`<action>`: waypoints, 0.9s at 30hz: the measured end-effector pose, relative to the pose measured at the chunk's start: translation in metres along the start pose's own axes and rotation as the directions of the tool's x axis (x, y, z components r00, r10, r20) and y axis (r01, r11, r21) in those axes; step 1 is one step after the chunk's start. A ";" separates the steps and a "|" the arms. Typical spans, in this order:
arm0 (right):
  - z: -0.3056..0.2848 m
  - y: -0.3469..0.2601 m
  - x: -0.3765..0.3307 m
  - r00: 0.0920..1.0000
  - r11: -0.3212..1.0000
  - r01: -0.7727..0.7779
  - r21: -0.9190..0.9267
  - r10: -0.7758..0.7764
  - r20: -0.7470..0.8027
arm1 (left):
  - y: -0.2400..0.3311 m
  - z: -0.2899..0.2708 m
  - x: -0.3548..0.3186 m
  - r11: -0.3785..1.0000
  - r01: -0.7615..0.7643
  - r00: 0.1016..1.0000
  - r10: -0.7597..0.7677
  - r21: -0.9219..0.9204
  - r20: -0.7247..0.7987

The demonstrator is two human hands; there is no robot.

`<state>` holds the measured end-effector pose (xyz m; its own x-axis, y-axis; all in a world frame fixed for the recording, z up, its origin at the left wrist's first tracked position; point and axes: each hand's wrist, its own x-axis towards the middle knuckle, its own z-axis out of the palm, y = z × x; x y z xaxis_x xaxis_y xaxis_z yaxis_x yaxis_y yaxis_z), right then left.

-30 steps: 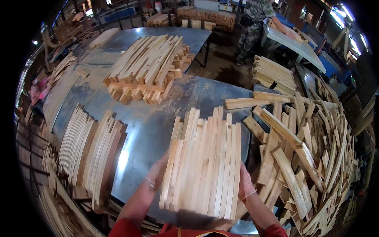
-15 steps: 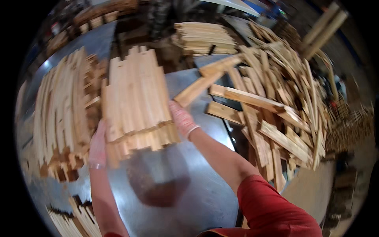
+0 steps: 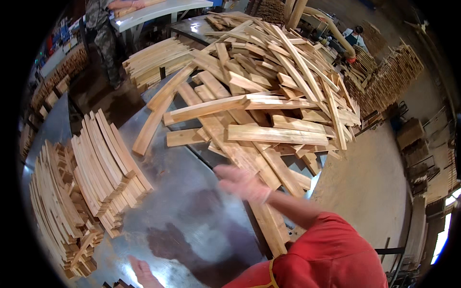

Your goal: The person sorts and stacks light-colored wooden planks on a metal workbench in a workshop. They pick up planks from a disorganized pile, align them, and place them into neat stacks. The person occasionally adjusts the stacks to ensure they are even.

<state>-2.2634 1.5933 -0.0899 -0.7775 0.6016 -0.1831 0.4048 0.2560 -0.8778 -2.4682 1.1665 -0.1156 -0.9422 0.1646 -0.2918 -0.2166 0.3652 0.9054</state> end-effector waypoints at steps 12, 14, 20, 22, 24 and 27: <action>-0.215 0.026 0.026 0.957 0.463 0.268 -0.845 -0.023 0.290 | 0.047 0.211 -0.228 0.774 -0.436 0.761 0.044 0.460 0.647; -0.199 -0.031 -0.003 0.922 0.619 0.387 -0.683 -0.248 0.298 | 0.055 0.255 -0.258 0.911 -0.344 0.742 0.114 0.229 0.661; -0.179 -0.076 -0.047 0.909 0.892 0.390 -0.230 -0.333 0.251 | 0.077 0.358 -0.267 0.832 0.423 0.735 -0.084 -0.358 0.673; -0.225 -0.062 0.000 0.881 0.778 0.450 -0.438 -0.467 0.076 | 0.083 0.337 -0.263 0.721 0.480 0.798 -0.122 -0.499 0.591; -0.300 -0.029 0.054 0.859 0.659 0.300 -0.690 -0.501 -0.105 | 0.077 0.309 -0.253 0.644 0.610 0.751 -0.283 -0.462 0.597; -0.385 0.030 0.073 0.904 0.563 0.058 -0.825 -0.380 -0.195 | 0.008 0.284 -0.229 0.630 0.555 0.813 -0.271 -0.543 0.516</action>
<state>-2.1228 1.9365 0.0408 -0.7629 0.5945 0.2540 0.5793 0.8031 -0.1396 -2.1815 1.3919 -0.1295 -0.5751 0.5079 -0.6413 -0.7980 -0.1760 0.5763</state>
